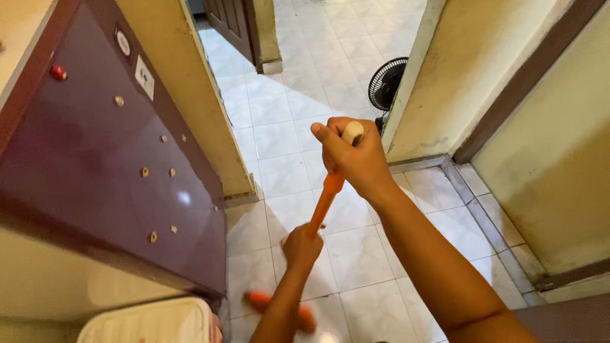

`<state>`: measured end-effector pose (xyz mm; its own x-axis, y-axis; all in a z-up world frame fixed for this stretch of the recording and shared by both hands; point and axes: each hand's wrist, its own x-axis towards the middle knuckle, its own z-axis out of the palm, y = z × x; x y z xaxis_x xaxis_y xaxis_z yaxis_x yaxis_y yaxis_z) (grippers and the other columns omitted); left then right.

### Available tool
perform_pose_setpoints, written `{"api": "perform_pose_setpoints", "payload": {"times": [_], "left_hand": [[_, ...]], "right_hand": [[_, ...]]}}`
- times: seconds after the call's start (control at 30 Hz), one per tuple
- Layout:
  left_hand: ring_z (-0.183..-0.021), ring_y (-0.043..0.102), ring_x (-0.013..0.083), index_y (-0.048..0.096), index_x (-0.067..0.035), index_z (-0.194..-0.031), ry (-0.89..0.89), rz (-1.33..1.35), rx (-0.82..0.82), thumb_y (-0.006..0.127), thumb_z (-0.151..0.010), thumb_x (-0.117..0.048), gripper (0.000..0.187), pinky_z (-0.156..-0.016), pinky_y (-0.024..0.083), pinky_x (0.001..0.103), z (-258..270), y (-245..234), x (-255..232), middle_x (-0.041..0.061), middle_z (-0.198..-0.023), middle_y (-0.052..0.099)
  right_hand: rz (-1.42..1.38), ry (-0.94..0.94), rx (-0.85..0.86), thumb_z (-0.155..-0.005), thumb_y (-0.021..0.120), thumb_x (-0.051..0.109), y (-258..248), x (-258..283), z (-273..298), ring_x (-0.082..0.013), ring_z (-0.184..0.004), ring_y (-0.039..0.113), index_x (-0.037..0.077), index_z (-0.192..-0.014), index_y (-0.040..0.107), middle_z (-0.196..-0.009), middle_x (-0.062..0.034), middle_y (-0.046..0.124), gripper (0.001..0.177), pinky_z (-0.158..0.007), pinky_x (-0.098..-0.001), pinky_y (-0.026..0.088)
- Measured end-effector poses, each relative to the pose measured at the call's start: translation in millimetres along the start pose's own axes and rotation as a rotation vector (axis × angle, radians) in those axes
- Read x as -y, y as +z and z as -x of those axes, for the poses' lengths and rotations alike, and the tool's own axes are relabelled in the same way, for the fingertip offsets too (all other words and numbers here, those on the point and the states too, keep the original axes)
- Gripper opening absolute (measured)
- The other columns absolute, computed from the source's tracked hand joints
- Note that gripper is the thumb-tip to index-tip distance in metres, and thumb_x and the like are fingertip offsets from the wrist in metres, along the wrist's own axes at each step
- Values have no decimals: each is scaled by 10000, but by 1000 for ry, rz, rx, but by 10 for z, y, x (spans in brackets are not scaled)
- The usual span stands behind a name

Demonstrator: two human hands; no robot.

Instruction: The person sweeps the tiled floor using a broom, moving debris through hallways and into different rooms.

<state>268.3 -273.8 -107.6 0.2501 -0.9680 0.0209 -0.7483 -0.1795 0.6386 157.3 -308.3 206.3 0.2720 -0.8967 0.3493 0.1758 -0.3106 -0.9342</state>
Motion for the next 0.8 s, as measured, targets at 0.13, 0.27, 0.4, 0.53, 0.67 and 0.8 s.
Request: {"api": "perform_pose_setpoints", "payload": {"times": [0.13, 0.27, 0.4, 0.53, 0.67, 0.8], "left_hand": [[-789, 717, 299, 774, -294, -1104, 197, 51, -257, 542, -839, -115, 395, -719, 469, 550, -679, 431, 46, 35, -894, 789], [-740, 699, 320, 757, -248, -1131, 369, 74, -423, 534, -871, -93, 376, -631, 472, 564, -1216, 629, 100, 44, -858, 772], [-750, 715, 324, 748, -218, -883, 330, 204, -265, 558, -828, -91, 235, -649, 505, 522, -1279, 267, -230, 75, -806, 773], [-741, 711, 351, 763, -208, -899, 173, 253, -125, 583, -872, -174, 186, -685, 559, 453, -889, -211, -609, 120, -779, 732], [-759, 728, 336, 791, -199, -793, 65, 248, -14, 612, -784, -203, 180, -706, 567, 451, -797, -277, -633, 105, -784, 752], [-782, 718, 342, 803, -211, -802, -148, 21, 103, 615, -825, -235, 191, -741, 543, 478, -1160, 49, -396, 97, -810, 755]], "right_hand": [[178, -52, 78, -985, 669, 151, -30, -81, -44, -38, -500, 437, 67, -590, 458, -554, 32, 461, 455, -450, -254, 349], [236, -27, 159, -1008, 686, 154, 119, -191, -104, -22, -501, 379, 56, -607, 431, -547, 39, 424, 485, -442, -248, 305], [111, -165, 83, -987, 677, 130, -55, 152, -400, -34, -523, 503, 46, -680, 591, -601, 27, 533, 330, -464, -250, 390], [20, -197, -80, -1015, 684, 141, -260, 438, -715, -74, -466, 468, 78, -648, 513, -551, 7, 514, 409, -444, -264, 357], [-177, -98, -212, -994, 694, 162, -517, 98, -1221, -94, -439, 419, 118, -657, 467, -543, 5, 477, 408, -426, -274, 337], [-57, -53, -66, -1015, 669, 176, -703, -576, -1614, -104, -458, 467, 84, -623, 513, -526, -24, 536, 432, -537, -269, 442]]}}
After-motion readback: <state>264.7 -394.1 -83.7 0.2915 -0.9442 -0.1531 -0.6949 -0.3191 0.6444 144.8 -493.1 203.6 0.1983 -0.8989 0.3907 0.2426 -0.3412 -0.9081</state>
